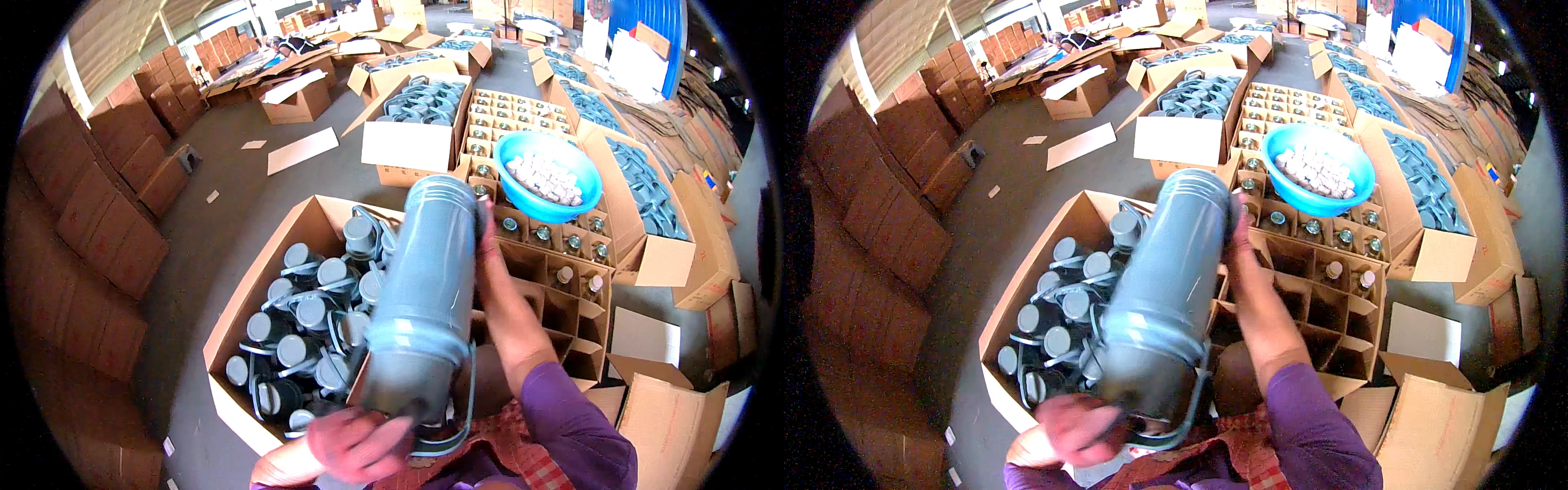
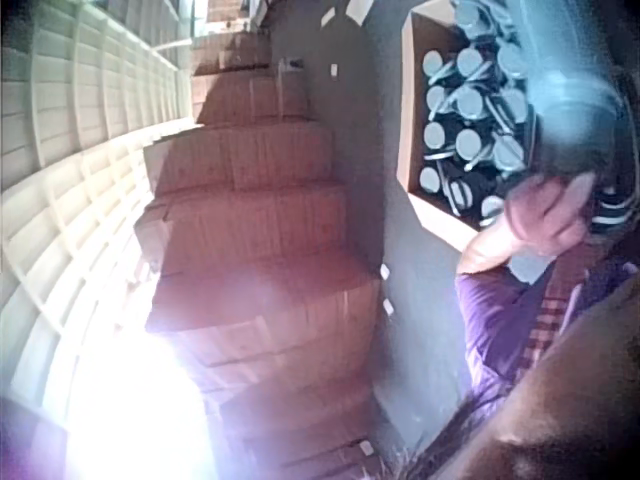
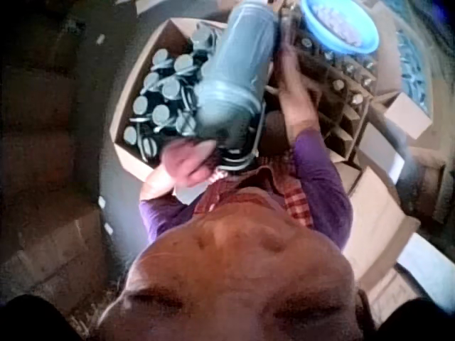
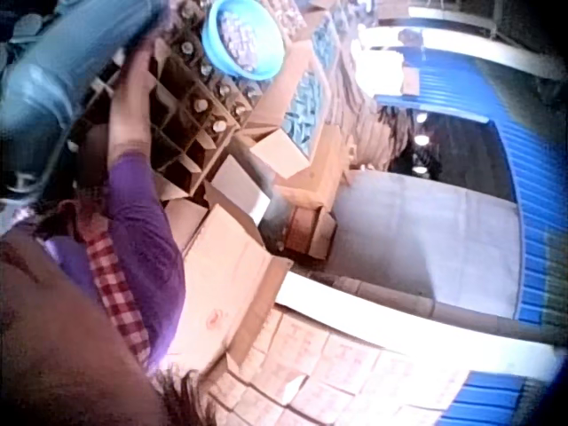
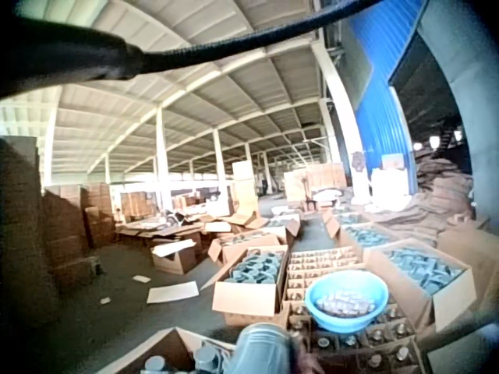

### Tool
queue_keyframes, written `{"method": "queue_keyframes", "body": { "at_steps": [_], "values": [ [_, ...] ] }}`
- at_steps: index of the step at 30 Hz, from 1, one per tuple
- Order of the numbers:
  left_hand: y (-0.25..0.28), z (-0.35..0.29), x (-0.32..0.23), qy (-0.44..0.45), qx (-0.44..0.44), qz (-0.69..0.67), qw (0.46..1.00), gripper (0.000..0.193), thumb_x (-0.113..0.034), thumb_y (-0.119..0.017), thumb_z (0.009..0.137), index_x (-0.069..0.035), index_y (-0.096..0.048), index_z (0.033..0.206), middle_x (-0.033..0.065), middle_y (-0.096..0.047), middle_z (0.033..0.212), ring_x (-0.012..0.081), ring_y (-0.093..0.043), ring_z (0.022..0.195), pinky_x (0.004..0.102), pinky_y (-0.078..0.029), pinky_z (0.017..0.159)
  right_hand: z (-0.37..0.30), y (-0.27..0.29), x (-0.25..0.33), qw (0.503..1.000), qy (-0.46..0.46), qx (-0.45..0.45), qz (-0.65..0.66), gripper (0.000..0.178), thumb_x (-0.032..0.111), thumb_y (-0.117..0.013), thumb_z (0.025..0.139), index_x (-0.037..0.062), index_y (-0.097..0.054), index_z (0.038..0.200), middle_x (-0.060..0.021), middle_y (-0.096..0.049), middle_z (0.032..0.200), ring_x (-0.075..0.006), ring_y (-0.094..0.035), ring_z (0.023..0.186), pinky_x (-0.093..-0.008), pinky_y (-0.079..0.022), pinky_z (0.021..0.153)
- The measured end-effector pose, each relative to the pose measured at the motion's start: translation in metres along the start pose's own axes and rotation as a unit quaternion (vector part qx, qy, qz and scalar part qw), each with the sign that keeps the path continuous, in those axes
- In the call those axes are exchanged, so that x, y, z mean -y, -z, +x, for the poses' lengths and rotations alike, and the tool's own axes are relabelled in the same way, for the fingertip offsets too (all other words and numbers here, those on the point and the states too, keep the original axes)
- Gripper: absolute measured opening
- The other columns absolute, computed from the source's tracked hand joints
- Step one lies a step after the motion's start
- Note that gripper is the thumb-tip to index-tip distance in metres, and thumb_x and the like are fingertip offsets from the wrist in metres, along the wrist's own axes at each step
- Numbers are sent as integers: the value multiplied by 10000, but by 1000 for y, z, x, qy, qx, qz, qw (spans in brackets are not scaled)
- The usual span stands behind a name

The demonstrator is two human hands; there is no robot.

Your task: The person assembles thermoses by inserting glass liners and plastic interior components into blue shells, screws on caps, and places the finished items into cardboard boxes.

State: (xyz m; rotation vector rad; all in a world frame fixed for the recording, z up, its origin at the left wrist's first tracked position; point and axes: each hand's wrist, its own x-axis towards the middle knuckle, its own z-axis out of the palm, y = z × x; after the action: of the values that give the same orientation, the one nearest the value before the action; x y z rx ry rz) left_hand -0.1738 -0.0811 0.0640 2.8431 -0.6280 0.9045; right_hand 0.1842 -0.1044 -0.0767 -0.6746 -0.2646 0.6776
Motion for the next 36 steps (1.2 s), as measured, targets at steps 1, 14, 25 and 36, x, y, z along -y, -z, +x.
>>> {"method": "queue_keyframes", "body": {
  "at_steps": [1, 14, 25, 36],
  "values": [
    [-10, -5, -12, -45, 44, -22, 998, 284, -195, -661, 642, -113, -590, 904, 124, -576, 1037, 244, -613, 726, 328, -511, 565, -23, -16, 26, 996, 33, -22, -85, 659, 631, -418, 818, 77, -560, 1146, -114, -586, 1099, -258, -559, 986, -406, -443, 893],
    [-128, -20, 5, 260, -129, -397, 871, 328, -252, -651, 778, -13, -611, 999, 99, -640, 893, 230, -623, 786, 333, -489, 717, -137, -69, 70, 493, 66, 229, -837, 540, 562, -497, 795, 53, -660, 874, -192, -634, 851, -339, -612, 835, -420, -471, 753],
    [-117, 45, 79, 137, -281, -810, 496, 789, -639, -352, 851, -54, -307, 1378, 158, -311, 1416, 258, -314, 1303, 401, -166, 1099, -132, -15, 68, 796, 125, 215, -551, 865, 708, -342, 816, -24, -460, 1262, -140, -509, 1258, -221, -461, 1176, -333, -327, 1002],
    [-115, 26, 98, 393, -127, -328, 849, 695, -504, -450, 865, 0, -350, 1334, 144, -369, 1379, 241, -381, 1243, 370, -282, 1043, -130, 23, 60, 724, 163, 138, -655, 521, 389, -497, 865, 114, -446, 1305, -138, -617, 1012, -299, -589, 930, -415, -448, 769]
  ]
}}
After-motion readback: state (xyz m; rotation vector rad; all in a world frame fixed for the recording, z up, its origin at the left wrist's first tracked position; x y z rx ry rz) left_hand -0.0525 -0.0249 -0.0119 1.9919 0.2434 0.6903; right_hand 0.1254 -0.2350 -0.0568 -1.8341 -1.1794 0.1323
